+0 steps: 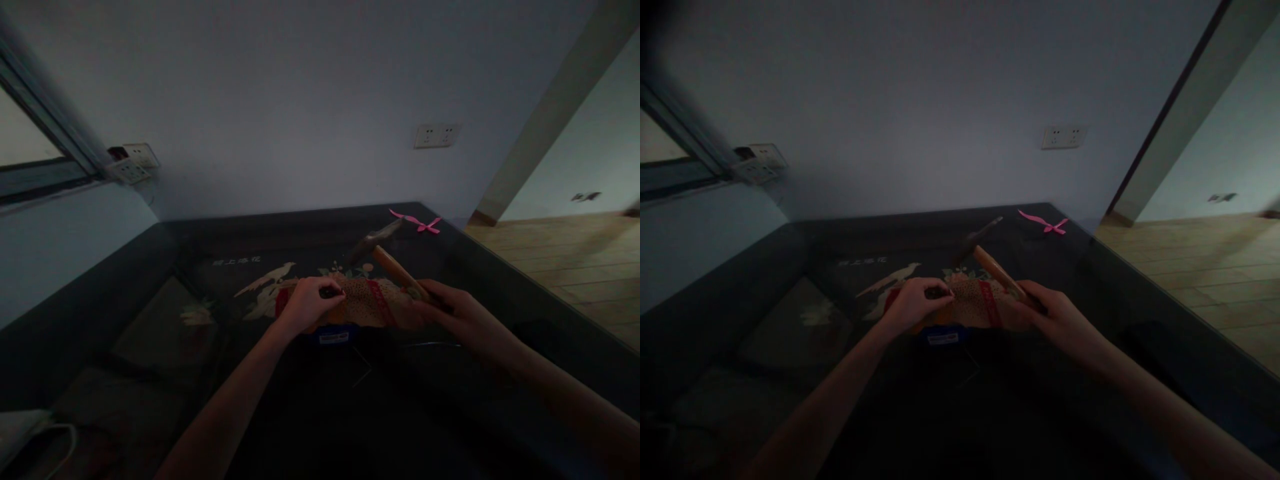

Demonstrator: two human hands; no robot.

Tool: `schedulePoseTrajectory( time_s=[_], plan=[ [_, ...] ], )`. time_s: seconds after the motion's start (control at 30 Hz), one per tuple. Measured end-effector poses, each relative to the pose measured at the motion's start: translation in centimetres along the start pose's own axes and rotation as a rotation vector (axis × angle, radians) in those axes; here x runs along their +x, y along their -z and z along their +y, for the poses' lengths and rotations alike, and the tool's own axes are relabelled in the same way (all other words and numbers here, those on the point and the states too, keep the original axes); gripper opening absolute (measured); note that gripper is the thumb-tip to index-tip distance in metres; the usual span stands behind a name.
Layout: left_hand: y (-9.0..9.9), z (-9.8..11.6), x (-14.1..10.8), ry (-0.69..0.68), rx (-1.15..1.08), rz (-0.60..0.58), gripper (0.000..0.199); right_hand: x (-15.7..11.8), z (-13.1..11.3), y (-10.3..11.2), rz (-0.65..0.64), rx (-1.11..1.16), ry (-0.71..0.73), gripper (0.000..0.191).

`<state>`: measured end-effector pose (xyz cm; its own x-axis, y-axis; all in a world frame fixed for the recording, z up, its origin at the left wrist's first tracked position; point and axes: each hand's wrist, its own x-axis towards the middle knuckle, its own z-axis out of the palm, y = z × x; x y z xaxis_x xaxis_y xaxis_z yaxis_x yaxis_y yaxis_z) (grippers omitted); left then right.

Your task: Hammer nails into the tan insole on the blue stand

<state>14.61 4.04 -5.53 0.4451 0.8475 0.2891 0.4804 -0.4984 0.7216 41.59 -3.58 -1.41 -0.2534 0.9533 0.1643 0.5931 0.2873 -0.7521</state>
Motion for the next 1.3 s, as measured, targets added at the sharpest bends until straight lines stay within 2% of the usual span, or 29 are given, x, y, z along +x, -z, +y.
schedulePoseTrajectory(
  time_s=[0.1,0.23,0.37,0.5,0.67,0.83,0.97,1.13,1.3],
  plan=[
    [-0.2,-0.4,0.0,0.004,-0.001,0.008,0.005,-0.2,-1.2,1.5,-0.033,-0.183,0.023,0.026],
    [-0.3,-0.6,-0.1,0.025,-0.013,0.001,0.004,-0.4,-2.9,2.7,-0.028,-0.34,0.135,0.022],
    [-0.3,-0.2,-0.2,0.04,0.007,0.017,0.003,-0.4,-3.7,2.6,-0.133,-0.391,0.108,0.022],
    [-0.2,0.2,-0.2,0.072,0.042,0.003,0.006,-0.2,-3.3,2.0,-0.222,-0.391,0.05,0.024],
    [-0.3,0.1,-0.1,0.03,0.07,0.022,0.003,-0.2,-2.8,1.8,-0.14,-0.364,0.021,0.024],
    [-0.4,-0.1,-0.1,0.043,0.052,0.012,0.003,-0.3,-2.3,1.4,-0.208,-0.344,0.0,0.028],
    [-0.4,-0.1,-0.1,0.006,0.055,0.024,0.003,-0.5,-2.4,1.2,-0.152,-0.328,-0.01,0.028],
    [-0.4,0.2,-0.2,0.069,0.065,0.011,0.004,-0.6,-2.5,1.1,-0.189,-0.342,0.018,0.028],
    [-0.4,0.0,-0.2,0.038,0.045,0.018,0.004,-0.9,-2.6,1.0,-0.104,-0.375,0.045,0.029]
  ],
)
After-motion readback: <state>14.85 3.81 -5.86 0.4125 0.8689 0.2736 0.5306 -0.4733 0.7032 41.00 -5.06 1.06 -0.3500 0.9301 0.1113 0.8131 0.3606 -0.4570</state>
